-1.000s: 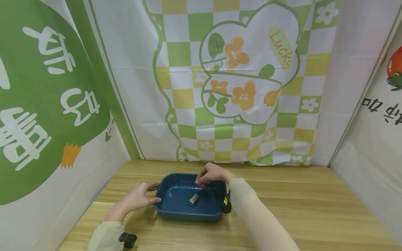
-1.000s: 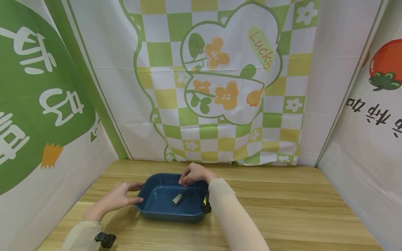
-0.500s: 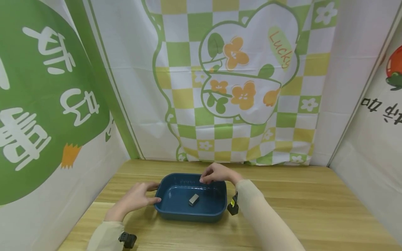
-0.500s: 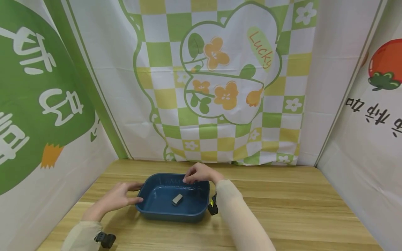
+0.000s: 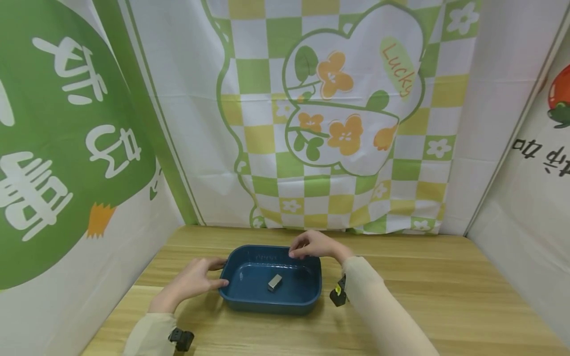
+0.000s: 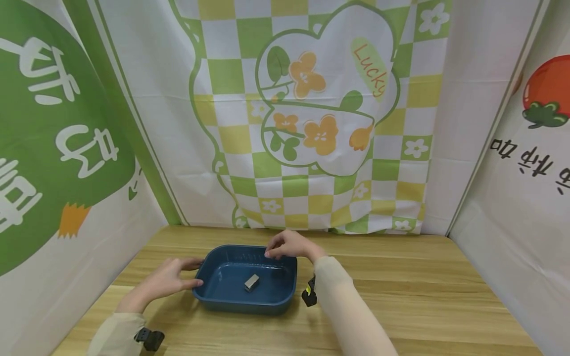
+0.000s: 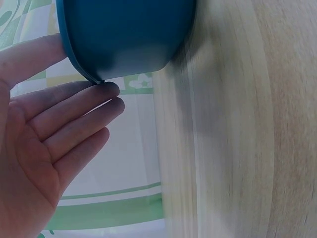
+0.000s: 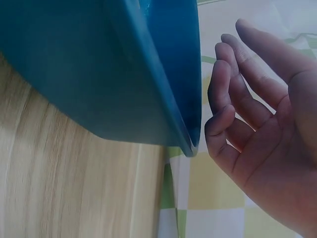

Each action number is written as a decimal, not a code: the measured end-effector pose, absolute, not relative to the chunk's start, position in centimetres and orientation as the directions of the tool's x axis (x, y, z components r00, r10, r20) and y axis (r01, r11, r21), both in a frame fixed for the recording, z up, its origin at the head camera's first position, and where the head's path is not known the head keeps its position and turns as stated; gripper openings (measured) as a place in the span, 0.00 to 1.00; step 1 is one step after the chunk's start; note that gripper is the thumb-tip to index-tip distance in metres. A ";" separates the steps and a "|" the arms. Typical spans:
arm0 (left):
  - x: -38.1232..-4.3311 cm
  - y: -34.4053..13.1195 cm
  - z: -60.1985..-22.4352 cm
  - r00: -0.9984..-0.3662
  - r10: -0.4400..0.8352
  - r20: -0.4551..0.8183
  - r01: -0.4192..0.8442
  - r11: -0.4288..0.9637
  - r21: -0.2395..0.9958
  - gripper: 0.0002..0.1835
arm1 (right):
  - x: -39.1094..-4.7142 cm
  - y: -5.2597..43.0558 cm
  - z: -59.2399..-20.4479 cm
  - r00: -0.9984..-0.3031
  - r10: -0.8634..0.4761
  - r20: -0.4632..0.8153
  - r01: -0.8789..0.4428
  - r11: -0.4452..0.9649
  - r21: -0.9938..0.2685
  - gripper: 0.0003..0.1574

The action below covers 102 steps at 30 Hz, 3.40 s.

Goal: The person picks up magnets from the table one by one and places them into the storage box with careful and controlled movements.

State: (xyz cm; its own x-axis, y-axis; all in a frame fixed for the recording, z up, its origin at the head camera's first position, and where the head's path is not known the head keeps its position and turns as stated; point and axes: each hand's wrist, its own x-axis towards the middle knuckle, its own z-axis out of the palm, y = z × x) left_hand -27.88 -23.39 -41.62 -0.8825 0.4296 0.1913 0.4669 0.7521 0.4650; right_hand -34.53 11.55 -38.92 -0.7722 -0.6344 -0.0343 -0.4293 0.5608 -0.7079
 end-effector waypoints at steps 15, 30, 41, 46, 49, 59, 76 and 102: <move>-28.0 -23.5 -41.8 -0.883 0.431 0.187 0.465 0.747 0.474 0.30 | -34.0 13.5 -38.7 -0.769 -0.639 0.009 -0.448 0.529 -0.720 0.15; -28.0 -23.5 -41.8 -0.881 0.436 0.187 0.470 0.749 0.468 0.30 | -33.1 16.1 -38.8 -0.789 -0.614 0.035 -0.458 0.549 -0.700 0.17; -28.0 -23.6 -41.9 -0.883 0.432 0.184 0.465 0.753 0.465 0.30 | -32.6 18.1 -39.6 -0.811 -0.584 0.030 -0.414 0.537 -0.735 0.14; -28.0 -23.6 -41.8 -0.882 0.437 0.174 0.464 0.750 0.471 0.31 | -32.4 19.0 -39.7 -0.818 -0.575 0.027 -0.407 0.545 -0.733 0.13; -28.0 -23.5 -41.8 -0.882 0.438 0.173 0.464 0.748 0.474 0.30 | -32.3 19.5 -39.9 -0.821 -0.570 0.030 -0.404 0.542 -0.737 0.14; -28.0 -23.5 -41.7 -0.887 0.429 0.172 0.455 0.749 0.481 0.30 | -31.8 20.7 -41.0 -0.836 -0.548 0.033 -0.392 0.553 -0.735 0.18; -28.1 -23.6 -41.8 -0.885 0.433 0.173 0.460 0.748 0.479 0.31 | -31.3 22.1 -43.1 -0.832 -0.554 0.035 -0.384 0.529 -0.757 0.18; -28.1 -23.6 -42.0 -0.886 0.428 0.178 0.457 0.744 0.487 0.30 | -29.6 23.9 -44.4 -0.837 -0.548 -0.004 -0.364 0.561 -0.743 0.18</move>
State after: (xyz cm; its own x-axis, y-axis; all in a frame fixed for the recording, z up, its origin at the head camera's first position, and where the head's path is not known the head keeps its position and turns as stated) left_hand -28.11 -23.61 -42.00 -0.8860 0.4280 0.1784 0.4575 0.7440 0.4870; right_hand -29.59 23.94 -44.37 -0.8367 -0.5476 -0.0038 -0.3639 0.5611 -0.7434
